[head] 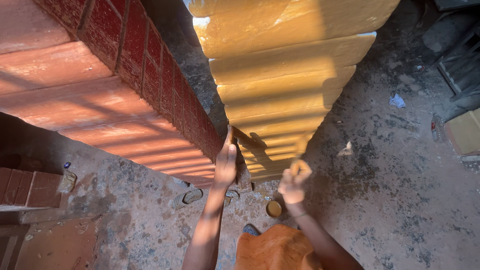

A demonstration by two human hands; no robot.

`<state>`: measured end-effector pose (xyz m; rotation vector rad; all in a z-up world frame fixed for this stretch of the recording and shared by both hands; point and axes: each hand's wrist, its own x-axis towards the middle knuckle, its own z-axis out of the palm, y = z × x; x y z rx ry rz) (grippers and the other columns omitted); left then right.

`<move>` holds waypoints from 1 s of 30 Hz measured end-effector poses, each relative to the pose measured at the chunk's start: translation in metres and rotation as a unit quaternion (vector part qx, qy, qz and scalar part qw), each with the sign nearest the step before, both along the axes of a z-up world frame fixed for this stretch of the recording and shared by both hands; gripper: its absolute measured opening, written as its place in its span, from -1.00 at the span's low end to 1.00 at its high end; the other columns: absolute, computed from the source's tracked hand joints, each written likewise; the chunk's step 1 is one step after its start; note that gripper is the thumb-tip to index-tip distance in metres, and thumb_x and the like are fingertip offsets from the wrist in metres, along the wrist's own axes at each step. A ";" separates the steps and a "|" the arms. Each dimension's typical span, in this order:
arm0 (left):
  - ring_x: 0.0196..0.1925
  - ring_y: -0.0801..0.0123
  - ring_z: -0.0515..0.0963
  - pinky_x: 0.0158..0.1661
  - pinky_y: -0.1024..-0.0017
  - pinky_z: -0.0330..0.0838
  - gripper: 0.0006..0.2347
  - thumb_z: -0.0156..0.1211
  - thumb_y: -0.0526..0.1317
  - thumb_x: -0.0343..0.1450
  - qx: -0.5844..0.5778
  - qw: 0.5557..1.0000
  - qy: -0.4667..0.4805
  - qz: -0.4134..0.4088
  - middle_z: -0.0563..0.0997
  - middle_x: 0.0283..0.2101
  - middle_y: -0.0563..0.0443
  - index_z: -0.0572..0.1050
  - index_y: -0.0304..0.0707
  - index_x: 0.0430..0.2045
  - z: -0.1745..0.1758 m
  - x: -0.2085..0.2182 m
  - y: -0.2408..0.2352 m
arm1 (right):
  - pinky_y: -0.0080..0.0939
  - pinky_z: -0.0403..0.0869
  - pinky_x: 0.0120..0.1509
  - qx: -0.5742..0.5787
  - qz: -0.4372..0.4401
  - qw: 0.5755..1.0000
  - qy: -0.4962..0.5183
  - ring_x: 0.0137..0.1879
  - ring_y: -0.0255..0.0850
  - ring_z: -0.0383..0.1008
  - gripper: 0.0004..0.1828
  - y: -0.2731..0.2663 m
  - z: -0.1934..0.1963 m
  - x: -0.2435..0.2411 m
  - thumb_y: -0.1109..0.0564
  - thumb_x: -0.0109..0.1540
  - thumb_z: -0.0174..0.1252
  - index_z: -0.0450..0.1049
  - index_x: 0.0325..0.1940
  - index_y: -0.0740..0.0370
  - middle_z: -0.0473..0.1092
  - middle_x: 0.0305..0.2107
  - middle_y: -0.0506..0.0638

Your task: The person paints a white brick wall with yellow paint using a brush. They repeatedly dip the brush into a small container on the floor and apply paint in vertical strokes along the wall's edge.

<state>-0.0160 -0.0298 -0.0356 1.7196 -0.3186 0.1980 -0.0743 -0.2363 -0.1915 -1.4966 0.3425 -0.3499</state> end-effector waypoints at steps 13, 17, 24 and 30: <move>0.54 0.16 0.17 0.42 0.35 0.01 -0.47 -0.28 -0.03 0.64 -0.010 1.000 -0.002 -0.008 0.18 0.50 -0.30 0.01 -0.46 0.46 -0.003 -0.002 0.000 | -0.37 0.34 -0.44 -0.037 0.143 0.989 -0.005 -0.44 -0.41 0.27 -0.60 -0.020 -0.005 -0.016 0.18 0.39 -0.03 0.15 0.32 0.07 0.26 -0.41 -0.13; 0.31 0.15 0.43 0.30 0.40 0.22 -0.44 -0.25 -0.04 0.59 -0.002 0.994 0.110 0.012 0.43 0.35 -0.27 0.01 -0.35 0.50 -0.010 -0.002 -0.005 | -0.44 0.18 -0.62 0.206 -0.045 0.976 0.051 -0.55 -0.45 0.16 -0.54 -0.076 0.001 -0.028 0.18 0.31 -0.01 0.12 0.28 -0.07 0.20 -0.47 -0.15; 0.18 -0.14 0.35 0.25 0.30 0.25 -0.46 -0.22 -0.08 0.63 -0.049 0.990 0.131 0.032 0.40 0.22 -0.47 0.07 -0.33 0.55 -0.023 0.003 -0.004 | -0.42 0.19 -0.39 0.095 0.111 0.958 -0.248 -0.37 -0.43 0.10 -0.70 -0.019 0.000 -0.004 0.28 0.34 0.07 0.17 0.08 0.06 0.13 -0.34 -0.17; 0.52 0.12 0.21 0.45 0.29 0.01 -0.52 -0.27 -0.09 0.64 -0.075 0.994 -0.026 0.071 0.28 0.46 -0.30 0.18 -0.54 0.38 -0.030 0.002 -0.001 | -0.46 0.22 -0.53 0.078 0.358 0.930 0.026 -0.51 -0.43 0.18 -0.52 0.040 0.027 -0.026 0.23 0.34 0.03 0.12 0.32 0.00 0.27 -0.35 -0.12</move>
